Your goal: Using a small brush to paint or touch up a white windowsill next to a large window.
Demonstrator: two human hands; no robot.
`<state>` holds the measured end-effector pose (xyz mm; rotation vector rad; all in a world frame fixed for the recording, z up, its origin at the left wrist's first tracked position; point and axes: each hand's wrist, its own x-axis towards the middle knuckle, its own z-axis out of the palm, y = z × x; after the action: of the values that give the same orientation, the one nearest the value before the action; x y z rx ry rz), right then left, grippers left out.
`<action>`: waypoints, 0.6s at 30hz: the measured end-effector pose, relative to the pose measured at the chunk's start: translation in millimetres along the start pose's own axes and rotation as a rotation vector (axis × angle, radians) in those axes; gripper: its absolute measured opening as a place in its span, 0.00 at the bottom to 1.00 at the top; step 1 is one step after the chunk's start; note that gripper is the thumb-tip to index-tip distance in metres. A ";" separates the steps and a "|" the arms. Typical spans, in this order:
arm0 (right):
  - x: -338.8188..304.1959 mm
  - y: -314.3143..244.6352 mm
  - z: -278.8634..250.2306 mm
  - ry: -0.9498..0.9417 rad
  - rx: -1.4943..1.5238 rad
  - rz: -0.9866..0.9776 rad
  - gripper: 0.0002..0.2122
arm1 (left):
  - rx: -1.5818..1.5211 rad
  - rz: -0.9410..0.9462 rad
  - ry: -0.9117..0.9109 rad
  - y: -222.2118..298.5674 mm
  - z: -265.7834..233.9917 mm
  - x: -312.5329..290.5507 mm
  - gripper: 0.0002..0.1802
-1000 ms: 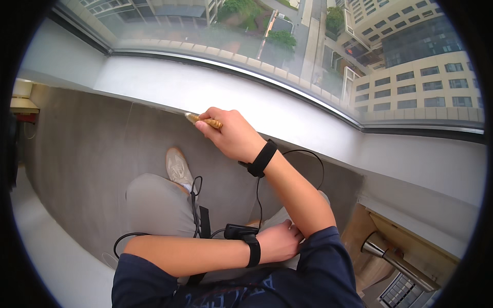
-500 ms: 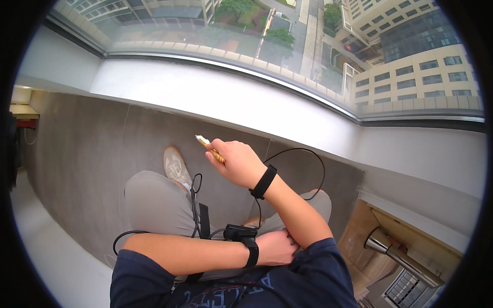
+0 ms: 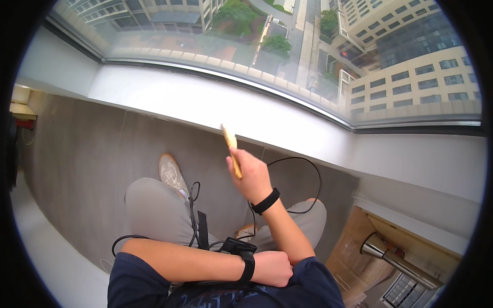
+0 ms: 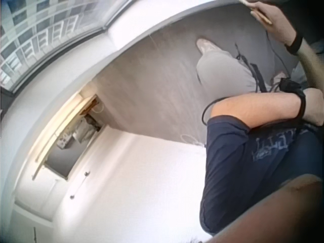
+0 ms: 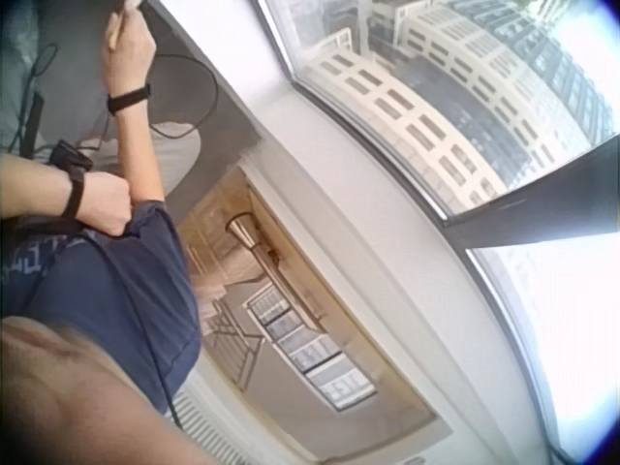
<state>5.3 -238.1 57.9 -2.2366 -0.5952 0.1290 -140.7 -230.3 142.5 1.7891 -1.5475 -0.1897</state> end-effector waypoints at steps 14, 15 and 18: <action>33.5 27.9 -39.2 0.179 0.423 0.238 0.10 | 0.292 -0.152 0.327 -13.6 -12.1 2.1 0.12; 36.1 32.9 -40.1 0.156 0.327 0.234 0.10 | 0.291 -0.146 0.322 -14.0 -10.2 3.6 0.12; 28.9 42.2 -32.1 0.082 0.073 0.122 0.10 | 0.288 -0.235 0.361 -17.5 -14.0 10.5 0.23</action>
<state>55.7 -270.8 51.5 -2.1960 -0.4038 0.1186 -116.4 -233.9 145.3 2.0925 -1.1510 0.2467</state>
